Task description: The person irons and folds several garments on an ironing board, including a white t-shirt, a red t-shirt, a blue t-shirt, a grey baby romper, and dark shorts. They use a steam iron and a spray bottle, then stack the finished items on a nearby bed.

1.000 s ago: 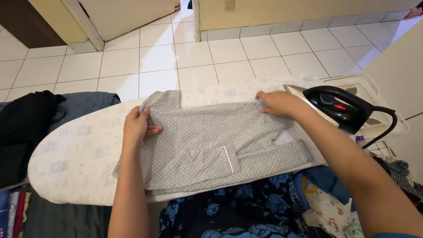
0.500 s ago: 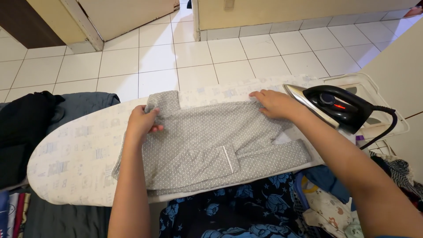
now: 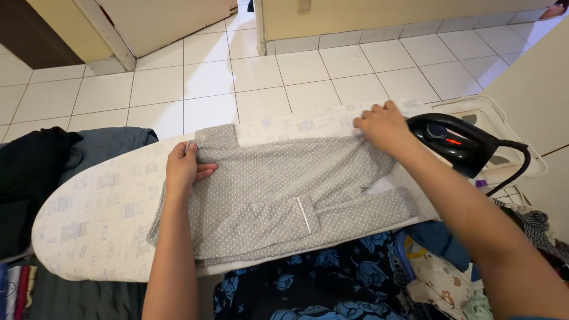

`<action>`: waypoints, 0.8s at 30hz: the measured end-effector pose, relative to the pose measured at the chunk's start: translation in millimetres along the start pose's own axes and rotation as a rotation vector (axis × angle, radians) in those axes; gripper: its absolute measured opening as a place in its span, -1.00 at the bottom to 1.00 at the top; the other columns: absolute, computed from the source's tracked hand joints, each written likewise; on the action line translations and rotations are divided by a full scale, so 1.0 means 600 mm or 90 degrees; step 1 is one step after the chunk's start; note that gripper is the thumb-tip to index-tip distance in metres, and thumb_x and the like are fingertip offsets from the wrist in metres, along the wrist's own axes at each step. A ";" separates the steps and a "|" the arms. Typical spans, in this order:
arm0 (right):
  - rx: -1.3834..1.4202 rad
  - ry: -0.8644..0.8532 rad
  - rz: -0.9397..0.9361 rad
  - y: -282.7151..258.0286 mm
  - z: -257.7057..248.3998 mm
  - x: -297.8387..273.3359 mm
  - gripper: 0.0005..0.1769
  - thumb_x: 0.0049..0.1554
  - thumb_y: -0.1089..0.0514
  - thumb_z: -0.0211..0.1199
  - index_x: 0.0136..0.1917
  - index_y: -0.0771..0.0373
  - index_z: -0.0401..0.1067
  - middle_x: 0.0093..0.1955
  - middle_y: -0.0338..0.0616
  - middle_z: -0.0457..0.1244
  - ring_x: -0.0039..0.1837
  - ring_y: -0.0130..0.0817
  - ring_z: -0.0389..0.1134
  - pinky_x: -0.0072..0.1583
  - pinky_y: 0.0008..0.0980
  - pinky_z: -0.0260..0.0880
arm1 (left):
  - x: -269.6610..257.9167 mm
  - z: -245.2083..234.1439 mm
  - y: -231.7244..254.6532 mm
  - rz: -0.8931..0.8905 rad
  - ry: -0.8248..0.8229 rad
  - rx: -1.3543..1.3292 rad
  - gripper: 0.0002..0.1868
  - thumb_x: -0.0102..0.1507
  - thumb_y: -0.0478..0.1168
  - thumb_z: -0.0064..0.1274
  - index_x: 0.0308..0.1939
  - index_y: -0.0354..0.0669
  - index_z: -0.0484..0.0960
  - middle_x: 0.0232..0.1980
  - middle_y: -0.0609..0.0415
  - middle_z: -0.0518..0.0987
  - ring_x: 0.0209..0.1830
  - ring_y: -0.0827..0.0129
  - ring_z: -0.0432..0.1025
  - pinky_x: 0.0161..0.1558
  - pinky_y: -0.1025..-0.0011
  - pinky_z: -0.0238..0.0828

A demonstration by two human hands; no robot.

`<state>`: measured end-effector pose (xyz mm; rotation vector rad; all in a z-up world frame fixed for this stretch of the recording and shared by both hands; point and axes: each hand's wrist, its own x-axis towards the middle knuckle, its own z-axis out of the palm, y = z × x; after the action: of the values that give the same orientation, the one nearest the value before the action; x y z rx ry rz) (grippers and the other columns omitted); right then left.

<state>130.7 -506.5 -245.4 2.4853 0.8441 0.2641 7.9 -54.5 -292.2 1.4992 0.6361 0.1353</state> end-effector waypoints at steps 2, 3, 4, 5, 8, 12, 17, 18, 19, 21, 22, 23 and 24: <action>0.164 0.052 -0.037 -0.011 0.012 0.004 -0.51 -0.07 0.17 0.30 0.19 0.04 0.50 0.09 -0.19 0.38 0.18 -0.18 0.40 0.19 -0.04 0.34 | 0.002 -0.003 -0.001 -0.016 -0.008 -0.013 -0.69 0.45 -0.18 -0.28 0.13 -0.30 0.44 -0.08 -0.15 0.62 -0.37 0.20 0.62 -0.37 0.42 0.61; 0.248 0.078 -0.055 -0.017 0.018 0.007 -0.40 -0.16 0.21 0.31 0.22 0.10 0.49 0.08 -0.12 0.37 0.14 -0.12 0.39 0.13 -0.01 0.32 | 0.004 -0.006 -0.001 -0.027 -0.017 -0.027 -0.71 0.44 -0.20 -0.28 0.11 -0.30 0.45 -0.08 -0.16 0.61 -0.35 0.20 0.62 -0.34 0.41 0.62; 0.276 0.001 -0.017 -0.020 0.021 0.009 -0.41 -0.13 0.22 0.32 0.22 0.08 0.46 0.10 -0.14 0.36 0.16 -0.10 0.38 0.14 -0.02 0.33 | 0.007 -0.009 -0.001 -0.039 -0.027 -0.041 -0.72 0.44 -0.21 -0.28 0.08 -0.31 0.45 -0.08 -0.16 0.60 -0.33 0.20 0.62 -0.31 0.39 0.63; 0.303 -0.076 0.021 -0.020 0.023 0.012 -0.43 -0.11 0.23 0.32 0.22 0.05 0.44 0.12 -0.15 0.34 0.17 -0.09 0.37 0.14 -0.03 0.34 | 0.010 -0.012 -0.002 -0.029 -0.037 -0.061 -0.73 0.43 -0.22 -0.27 0.07 -0.31 0.46 -0.07 -0.14 0.60 -0.30 0.20 0.62 -0.25 0.38 0.62; 0.308 -0.120 0.038 -0.015 0.018 0.004 -0.66 -0.02 0.19 0.33 0.07 0.06 0.46 0.08 -0.20 0.33 0.16 -0.14 0.37 0.14 -0.08 0.37 | 0.012 -0.024 -0.011 0.022 -0.073 -0.114 -0.76 0.41 -0.26 -0.26 0.02 -0.31 0.47 -0.05 -0.09 0.61 -0.18 0.22 0.59 -0.08 0.35 0.56; 0.200 0.081 -0.025 -0.010 0.003 -0.052 -0.71 -0.23 0.11 0.44 -0.20 0.06 0.46 -0.17 -0.28 0.36 0.05 -0.25 0.38 0.17 -0.08 0.32 | -0.030 -0.070 -0.046 0.136 -0.112 -0.160 -0.78 0.38 -0.27 -0.18 -0.03 -0.26 0.55 -0.04 0.07 0.59 0.00 0.37 0.46 0.14 0.37 0.41; 0.215 0.071 -0.015 -0.023 -0.001 -0.152 -0.84 0.00 0.25 0.31 -0.18 0.01 0.41 -0.19 -0.37 0.33 0.03 -0.34 0.37 0.14 -0.19 0.34 | -0.130 -0.159 -0.092 0.162 -0.054 0.228 -0.75 0.30 -0.23 -0.04 -0.04 -0.21 0.68 -0.08 0.04 0.62 -0.01 0.30 0.44 0.13 0.41 0.25; 0.229 0.049 -0.029 -0.028 -0.001 -0.162 -0.85 0.07 0.25 0.29 -0.14 0.00 0.41 -0.15 -0.36 0.32 0.04 -0.33 0.36 0.13 -0.26 0.35 | -0.145 -0.169 -0.103 0.157 -0.033 0.346 -0.76 0.29 -0.21 0.00 -0.05 -0.19 0.69 -0.08 -0.01 0.62 -0.02 0.23 0.46 0.11 0.35 0.29; 0.259 0.025 -0.036 -0.033 -0.002 -0.170 -0.81 0.03 0.28 0.27 -0.12 0.01 0.41 -0.11 -0.34 0.32 0.07 -0.30 0.36 0.11 -0.25 0.36 | -0.156 -0.176 -0.114 0.151 -0.012 0.463 -0.76 0.28 -0.18 0.05 -0.05 -0.18 0.69 -0.09 -0.06 0.61 -0.04 0.15 0.47 0.09 0.29 0.32; 0.318 -0.025 -0.050 -0.039 -0.010 -0.178 -0.71 -0.05 0.35 0.24 -0.07 0.03 0.41 -0.02 -0.29 0.31 0.12 -0.24 0.37 0.07 -0.24 0.37 | -0.166 -0.174 -0.141 0.318 0.002 0.523 -0.71 0.20 -0.18 0.08 -0.03 -0.13 0.69 0.11 0.03 0.62 0.10 0.14 0.40 0.16 0.20 0.07; 0.349 -0.098 -0.044 -0.040 -0.017 -0.177 -0.61 -0.12 0.37 0.24 -0.03 0.03 0.40 0.00 -0.28 0.30 0.13 -0.23 0.35 0.08 -0.24 0.37 | -0.166 -0.171 -0.153 0.401 0.008 0.552 -0.68 0.17 -0.18 0.09 -0.02 -0.11 0.69 0.20 0.07 0.62 0.17 0.14 0.36 0.20 0.16 -0.05; 0.380 -0.169 -0.039 -0.037 -0.027 -0.171 -0.52 -0.18 0.39 0.24 0.02 0.03 0.40 0.02 -0.28 0.29 0.15 -0.22 0.33 0.09 -0.24 0.38 | -0.165 -0.169 -0.162 0.395 0.020 0.559 -0.66 0.14 -0.18 0.09 -0.02 -0.10 0.69 0.21 0.12 0.62 0.17 0.16 0.35 0.19 0.15 -0.07; 0.409 -0.240 -0.033 -0.035 -0.038 -0.163 -0.42 -0.25 0.41 0.24 0.06 0.03 0.39 0.04 -0.27 0.28 0.16 -0.22 0.32 0.11 -0.24 0.38 | -0.165 -0.166 -0.170 0.388 0.031 0.566 -0.64 0.10 -0.19 0.09 -0.02 -0.10 0.69 0.22 0.16 0.62 0.17 0.19 0.34 0.18 0.14 -0.10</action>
<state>35.1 -543.3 -239.0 2.9362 0.9266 -0.5667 -151.6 -22.6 -353.1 2.5319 0.2433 0.3903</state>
